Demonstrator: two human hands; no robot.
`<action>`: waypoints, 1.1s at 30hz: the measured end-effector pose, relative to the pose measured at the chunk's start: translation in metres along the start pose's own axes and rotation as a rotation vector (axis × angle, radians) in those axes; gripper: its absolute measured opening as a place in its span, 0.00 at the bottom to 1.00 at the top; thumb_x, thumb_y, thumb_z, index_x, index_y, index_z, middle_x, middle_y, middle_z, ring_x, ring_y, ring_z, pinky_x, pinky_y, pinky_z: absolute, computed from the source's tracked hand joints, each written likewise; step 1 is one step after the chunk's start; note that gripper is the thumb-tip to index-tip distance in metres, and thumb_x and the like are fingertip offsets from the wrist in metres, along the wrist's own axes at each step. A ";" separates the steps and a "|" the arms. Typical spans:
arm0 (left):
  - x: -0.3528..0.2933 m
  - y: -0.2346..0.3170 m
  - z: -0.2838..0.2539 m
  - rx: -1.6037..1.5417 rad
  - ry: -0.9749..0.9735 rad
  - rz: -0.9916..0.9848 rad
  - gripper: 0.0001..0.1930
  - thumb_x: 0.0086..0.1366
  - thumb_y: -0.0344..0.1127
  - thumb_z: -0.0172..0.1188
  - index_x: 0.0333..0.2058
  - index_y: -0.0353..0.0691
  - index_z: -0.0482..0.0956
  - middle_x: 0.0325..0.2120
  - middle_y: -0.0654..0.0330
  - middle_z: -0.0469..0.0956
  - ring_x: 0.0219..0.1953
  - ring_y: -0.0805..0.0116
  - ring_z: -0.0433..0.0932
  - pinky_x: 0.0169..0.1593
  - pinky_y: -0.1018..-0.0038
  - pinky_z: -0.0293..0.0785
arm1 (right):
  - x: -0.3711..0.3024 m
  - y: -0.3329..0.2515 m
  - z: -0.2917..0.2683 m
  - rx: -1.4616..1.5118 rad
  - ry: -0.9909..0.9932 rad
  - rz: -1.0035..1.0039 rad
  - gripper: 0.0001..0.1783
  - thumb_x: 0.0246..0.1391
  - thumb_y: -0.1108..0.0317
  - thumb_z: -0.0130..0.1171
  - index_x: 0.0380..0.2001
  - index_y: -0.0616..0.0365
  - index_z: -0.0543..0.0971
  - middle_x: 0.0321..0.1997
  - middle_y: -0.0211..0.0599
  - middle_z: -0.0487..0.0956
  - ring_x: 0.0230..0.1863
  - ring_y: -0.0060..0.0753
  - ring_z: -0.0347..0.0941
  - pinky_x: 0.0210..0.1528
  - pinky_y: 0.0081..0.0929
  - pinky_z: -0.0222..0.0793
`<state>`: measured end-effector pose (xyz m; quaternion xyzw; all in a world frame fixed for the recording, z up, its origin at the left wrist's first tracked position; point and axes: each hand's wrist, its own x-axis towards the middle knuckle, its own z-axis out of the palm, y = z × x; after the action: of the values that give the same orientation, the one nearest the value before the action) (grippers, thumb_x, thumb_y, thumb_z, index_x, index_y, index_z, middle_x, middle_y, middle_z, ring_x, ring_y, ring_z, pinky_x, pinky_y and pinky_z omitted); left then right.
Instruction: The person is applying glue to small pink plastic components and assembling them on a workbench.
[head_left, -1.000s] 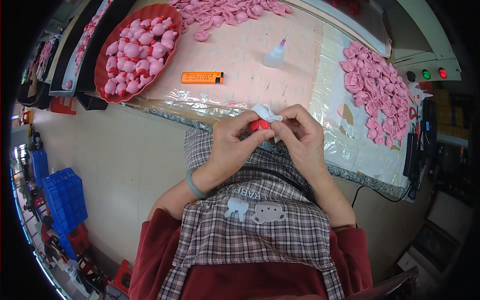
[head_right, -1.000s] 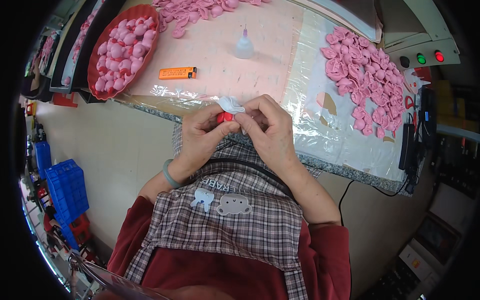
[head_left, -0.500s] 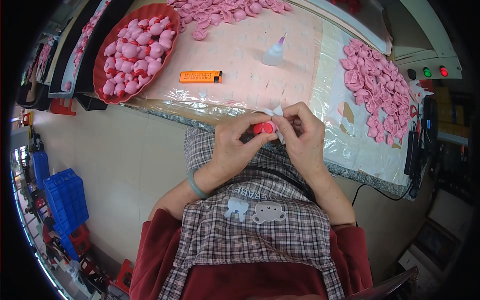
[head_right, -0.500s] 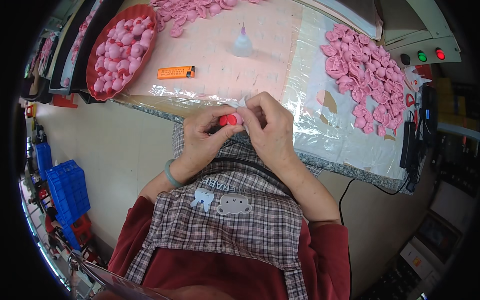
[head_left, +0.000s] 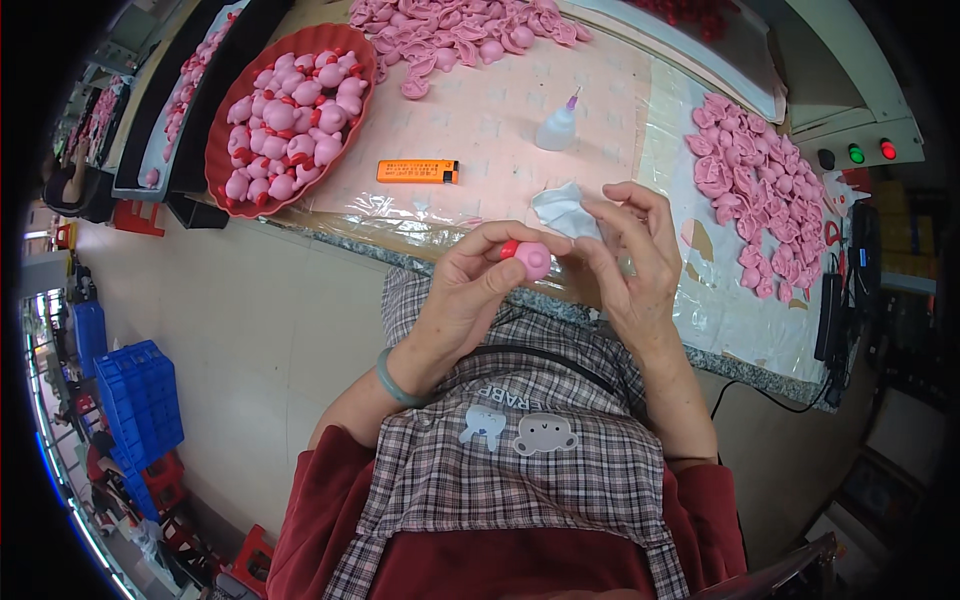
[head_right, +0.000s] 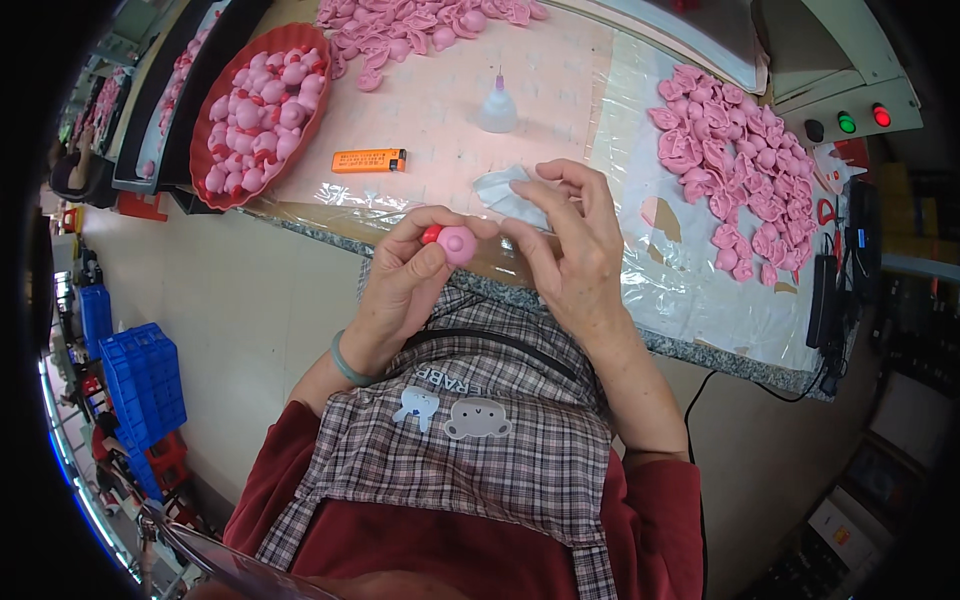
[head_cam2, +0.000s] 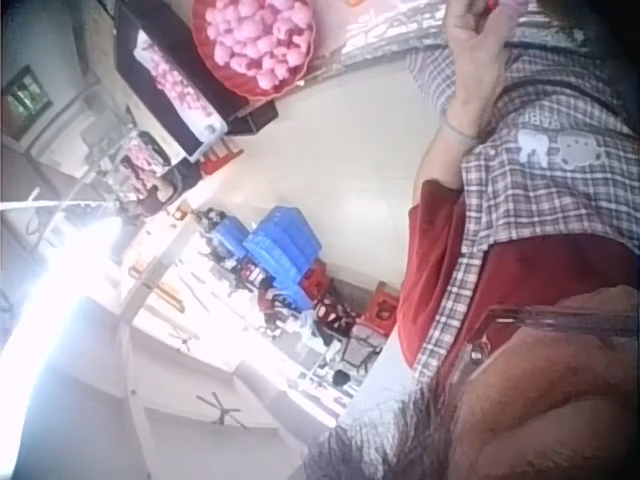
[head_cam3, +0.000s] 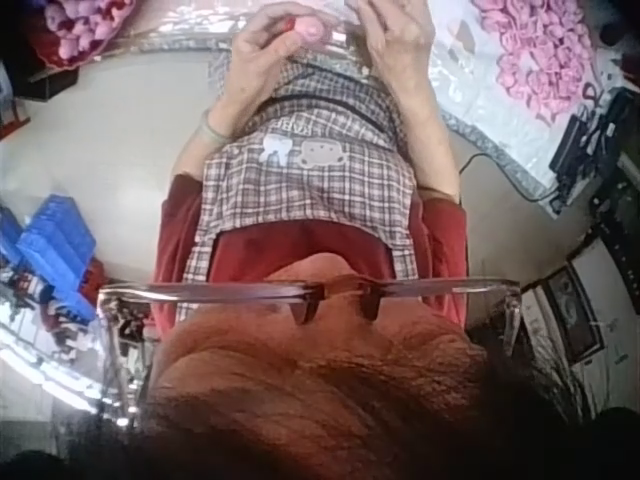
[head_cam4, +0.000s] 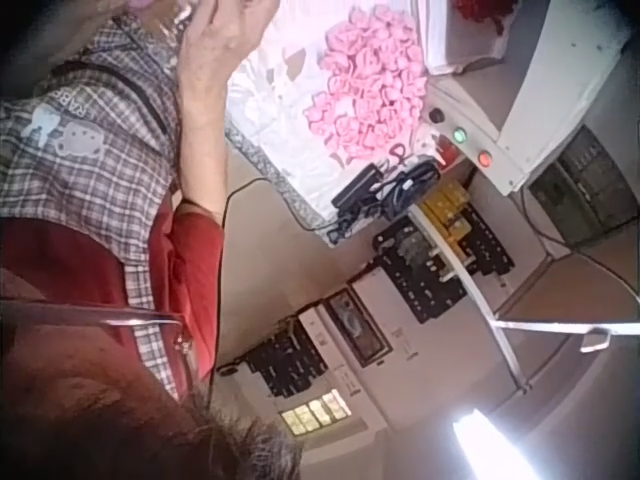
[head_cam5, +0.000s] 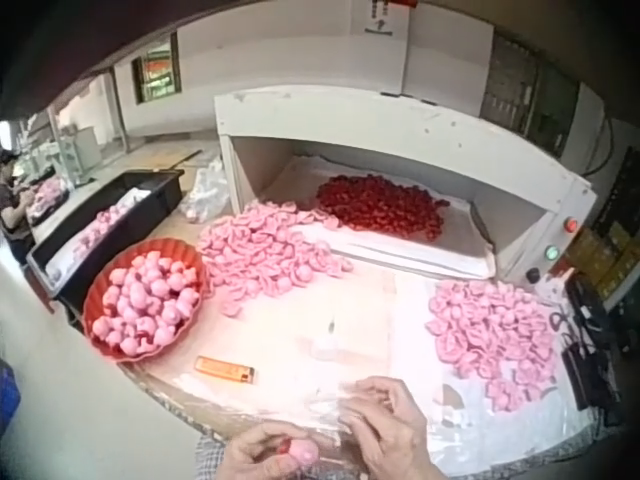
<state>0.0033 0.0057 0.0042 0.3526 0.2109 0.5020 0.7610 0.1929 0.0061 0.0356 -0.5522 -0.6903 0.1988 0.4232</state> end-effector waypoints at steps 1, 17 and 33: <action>0.000 -0.001 0.000 -0.063 0.007 -0.014 0.14 0.67 0.31 0.58 0.50 0.37 0.73 0.50 0.51 0.76 0.52 0.65 0.76 0.55 0.71 0.73 | -0.002 -0.002 -0.002 0.025 -0.032 -0.071 0.21 0.45 0.72 0.69 0.46 0.61 0.79 0.53 0.46 0.72 0.50 0.38 0.73 0.47 0.29 0.72; -0.004 -0.009 0.006 -0.122 0.071 0.026 0.08 0.64 0.26 0.60 0.42 0.35 0.76 0.46 0.57 0.75 0.48 0.69 0.76 0.53 0.74 0.75 | -0.017 -0.005 0.016 0.013 -0.068 -0.306 0.28 0.42 0.75 0.69 0.50 0.64 0.77 0.47 0.47 0.79 0.45 0.44 0.79 0.43 0.31 0.78; -0.003 -0.012 0.003 -0.187 0.109 -0.036 0.08 0.68 0.31 0.57 0.44 0.37 0.74 0.44 0.57 0.76 0.46 0.69 0.77 0.49 0.74 0.78 | -0.013 -0.012 0.013 0.064 -0.124 -0.200 0.26 0.44 0.77 0.68 0.50 0.64 0.77 0.45 0.48 0.80 0.42 0.41 0.80 0.42 0.30 0.78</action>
<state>0.0112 -0.0008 -0.0032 0.2483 0.2107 0.5242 0.7869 0.1763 -0.0069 0.0325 -0.4532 -0.7602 0.2114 0.4148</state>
